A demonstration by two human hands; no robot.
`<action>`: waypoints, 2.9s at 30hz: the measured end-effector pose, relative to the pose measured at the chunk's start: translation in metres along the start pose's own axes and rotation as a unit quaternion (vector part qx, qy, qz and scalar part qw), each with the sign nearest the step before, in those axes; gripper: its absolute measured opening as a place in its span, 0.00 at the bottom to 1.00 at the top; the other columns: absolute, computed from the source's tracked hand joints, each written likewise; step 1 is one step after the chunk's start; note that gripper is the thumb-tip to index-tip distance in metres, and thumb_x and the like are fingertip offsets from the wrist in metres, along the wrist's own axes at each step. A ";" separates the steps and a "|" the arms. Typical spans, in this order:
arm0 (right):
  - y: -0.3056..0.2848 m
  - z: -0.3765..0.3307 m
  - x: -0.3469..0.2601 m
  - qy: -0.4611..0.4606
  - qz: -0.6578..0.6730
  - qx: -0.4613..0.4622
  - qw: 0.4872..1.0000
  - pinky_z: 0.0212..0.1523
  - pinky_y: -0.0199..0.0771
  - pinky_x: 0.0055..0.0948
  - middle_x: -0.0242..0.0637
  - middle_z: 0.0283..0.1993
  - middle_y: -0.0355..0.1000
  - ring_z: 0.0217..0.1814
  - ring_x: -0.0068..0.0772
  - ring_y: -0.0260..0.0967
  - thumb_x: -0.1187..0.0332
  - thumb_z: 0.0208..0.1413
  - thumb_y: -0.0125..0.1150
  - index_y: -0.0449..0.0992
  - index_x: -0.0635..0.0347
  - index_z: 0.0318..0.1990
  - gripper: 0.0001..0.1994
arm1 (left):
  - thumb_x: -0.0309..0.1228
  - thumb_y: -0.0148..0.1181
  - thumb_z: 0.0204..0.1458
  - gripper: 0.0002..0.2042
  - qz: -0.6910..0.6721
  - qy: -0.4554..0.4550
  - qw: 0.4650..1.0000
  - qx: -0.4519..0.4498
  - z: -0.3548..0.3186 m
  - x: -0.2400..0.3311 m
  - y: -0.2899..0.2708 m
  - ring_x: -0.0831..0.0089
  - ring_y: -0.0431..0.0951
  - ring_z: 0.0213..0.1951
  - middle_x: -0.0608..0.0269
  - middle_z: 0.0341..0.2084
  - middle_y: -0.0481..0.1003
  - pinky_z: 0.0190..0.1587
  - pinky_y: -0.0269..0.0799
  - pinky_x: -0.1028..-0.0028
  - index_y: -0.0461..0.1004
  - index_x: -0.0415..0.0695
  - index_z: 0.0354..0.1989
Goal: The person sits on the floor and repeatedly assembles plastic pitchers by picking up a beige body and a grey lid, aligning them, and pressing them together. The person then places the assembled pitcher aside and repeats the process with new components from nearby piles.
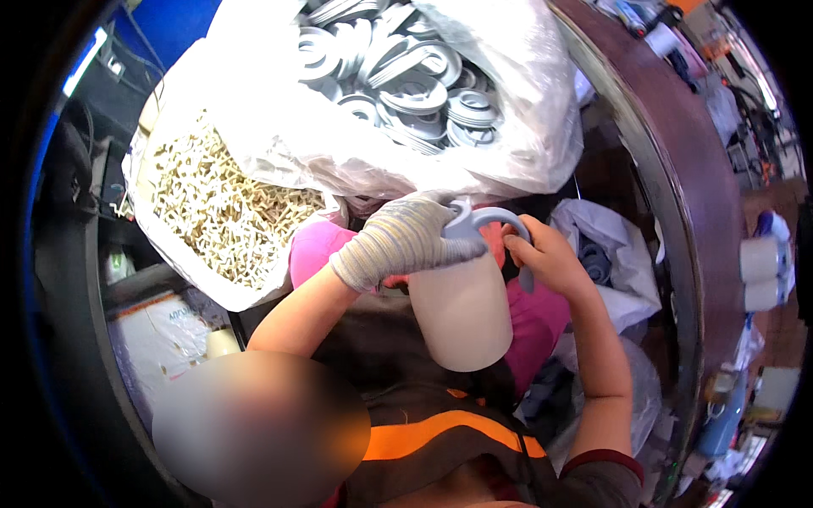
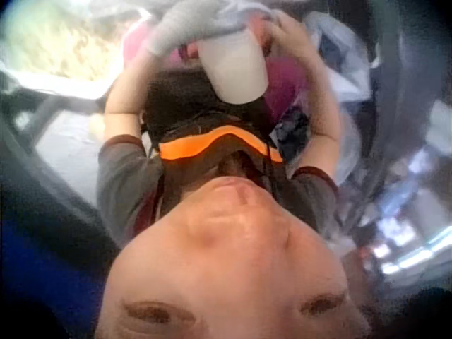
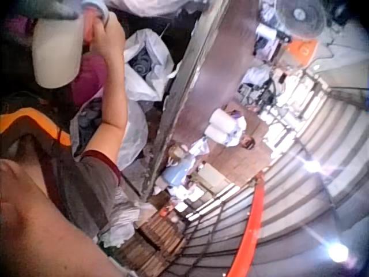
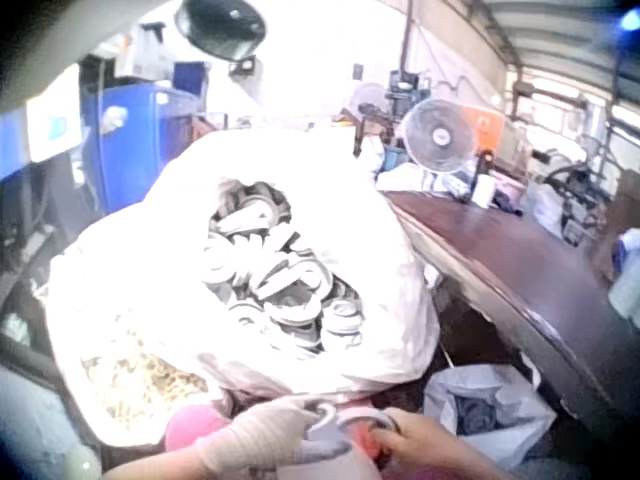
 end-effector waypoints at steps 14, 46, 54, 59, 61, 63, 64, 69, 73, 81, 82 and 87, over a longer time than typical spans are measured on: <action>0.039 0.364 -0.015 -0.118 -0.276 0.127 0.945 0.58 0.62 0.38 0.58 0.52 0.68 0.57 0.53 0.65 0.39 0.42 0.58 0.65 0.70 0.56 0.43 | 0.50 0.62 0.44 0.30 -0.301 -0.138 0.939 -0.092 0.000 -0.084 0.012 0.65 0.71 0.48 0.46 0.50 0.67 0.51 0.65 0.73 0.72 0.33 0.46; 0.011 -0.023 0.010 -0.293 -0.045 0.301 0.906 0.41 0.63 0.26 0.42 0.47 0.64 0.42 0.33 0.62 0.45 0.38 0.61 0.67 0.64 0.52 0.37 | 0.35 0.57 0.52 0.14 -0.819 -0.189 0.509 0.184 -0.024 -0.111 0.018 0.66 0.78 0.35 0.56 0.36 0.76 0.39 0.77 0.65 0.70 0.42 0.45; 0.023 -0.006 0.017 -0.360 -0.071 0.320 0.874 0.38 0.65 0.26 0.42 0.46 0.63 0.41 0.32 0.63 0.45 0.41 0.62 0.65 0.67 0.53 0.38 | 0.35 0.58 0.52 0.15 -0.818 -0.187 0.511 0.186 -0.031 -0.112 0.014 0.66 0.78 0.35 0.55 0.36 0.76 0.41 0.76 0.67 0.71 0.38 0.44; 0.023 -0.008 0.008 -0.255 0.005 0.253 0.933 0.50 0.63 0.32 0.43 0.49 0.64 0.50 0.37 0.64 0.50 0.42 0.64 0.64 0.68 0.53 0.36 | 0.33 0.57 0.53 0.14 -0.780 -0.139 0.550 0.265 -0.042 -0.101 0.007 0.69 0.76 0.38 0.58 0.37 0.75 0.43 0.74 0.69 0.70 0.39 0.45; 0.013 -0.017 0.000 -0.258 -0.023 0.224 0.940 0.55 0.60 0.33 0.43 0.51 0.64 0.54 0.38 0.63 0.50 0.43 0.63 0.63 0.67 0.54 0.35 | 0.32 0.57 0.53 0.14 -0.786 -0.144 0.545 0.253 -0.043 -0.101 0.006 0.69 0.76 0.37 0.58 0.37 0.75 0.43 0.74 0.69 0.70 0.39 0.45; 0.003 -0.017 -0.007 -0.301 -0.081 0.205 0.928 0.57 0.58 0.33 0.43 0.53 0.63 0.57 0.38 0.61 0.49 0.45 0.60 0.64 0.66 0.55 0.34 | 0.36 0.58 0.51 0.17 -0.787 -0.155 0.538 0.258 -0.041 -0.093 0.005 0.69 0.77 0.37 0.57 0.37 0.75 0.42 0.74 0.69 0.70 0.39 0.46; -0.003 -0.019 -0.010 -0.321 -0.082 0.213 0.919 0.58 0.57 0.34 0.43 0.54 0.61 0.58 0.38 0.59 0.47 0.45 0.59 0.62 0.65 0.56 0.36 | 0.38 0.59 0.50 0.18 -0.787 -0.159 0.535 0.262 -0.040 -0.089 0.004 0.68 0.77 0.36 0.56 0.36 0.75 0.41 0.74 0.69 0.70 0.39 0.46; 0.020 -0.015 -0.031 -0.290 0.214 0.260 0.896 0.62 0.50 0.36 0.44 0.62 0.53 0.63 0.39 0.53 0.39 0.48 0.51 0.51 0.62 0.63 0.43 | 0.36 0.60 0.50 0.16 -0.751 -0.147 0.582 0.276 -0.031 -0.085 0.016 0.70 0.76 0.36 0.58 0.35 0.75 0.41 0.73 0.71 0.71 0.41 0.45; 0.040 -0.007 -0.039 -0.272 0.297 0.229 0.886 0.66 0.45 0.38 0.45 0.67 0.47 0.67 0.39 0.48 0.32 0.50 0.45 0.42 0.60 0.68 0.48 | 0.34 0.59 0.51 0.13 -0.765 -0.132 0.574 0.258 -0.030 -0.082 0.015 0.72 0.75 0.36 0.60 0.34 0.75 0.41 0.73 0.72 0.71 0.43 0.44; -0.005 -0.025 -0.029 -0.253 0.149 0.295 0.909 0.61 0.52 0.35 0.44 0.64 0.55 0.62 0.34 0.55 0.48 0.56 0.47 0.53 0.64 0.64 0.35 | 0.39 0.56 0.53 0.19 -0.713 -0.128 0.668 0.168 -0.035 -0.080 0.008 0.70 0.76 0.40 0.57 0.39 0.75 0.46 0.72 0.72 0.70 0.38 0.48; -0.005 -0.032 -0.031 -0.222 0.150 0.222 0.937 0.57 0.57 0.33 0.44 0.61 0.58 0.56 0.33 0.61 0.53 0.55 0.51 0.55 0.65 0.62 0.33 | 0.42 0.53 0.54 0.22 -0.643 -0.106 0.746 0.141 -0.035 -0.074 0.004 0.70 0.75 0.42 0.55 0.40 0.75 0.48 0.70 0.72 0.70 0.36 0.50; 0.044 -0.065 -0.041 0.033 0.301 -0.118 0.946 0.24 0.63 0.16 0.30 0.30 0.66 0.24 0.16 0.64 0.67 0.56 0.55 0.63 0.59 0.53 0.18 | 0.45 0.52 0.51 0.24 -0.468 -0.025 0.883 0.001 -0.029 -0.040 0.004 0.77 0.72 0.40 0.61 0.38 0.75 0.47 0.64 0.78 0.73 0.37 0.48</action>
Point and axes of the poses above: each hand's wrist, its own z-axis towards the middle knuckle, its own y-axis out of the palm, x = y × z, the point moved 2 cm from there along z, towards the middle knuckle
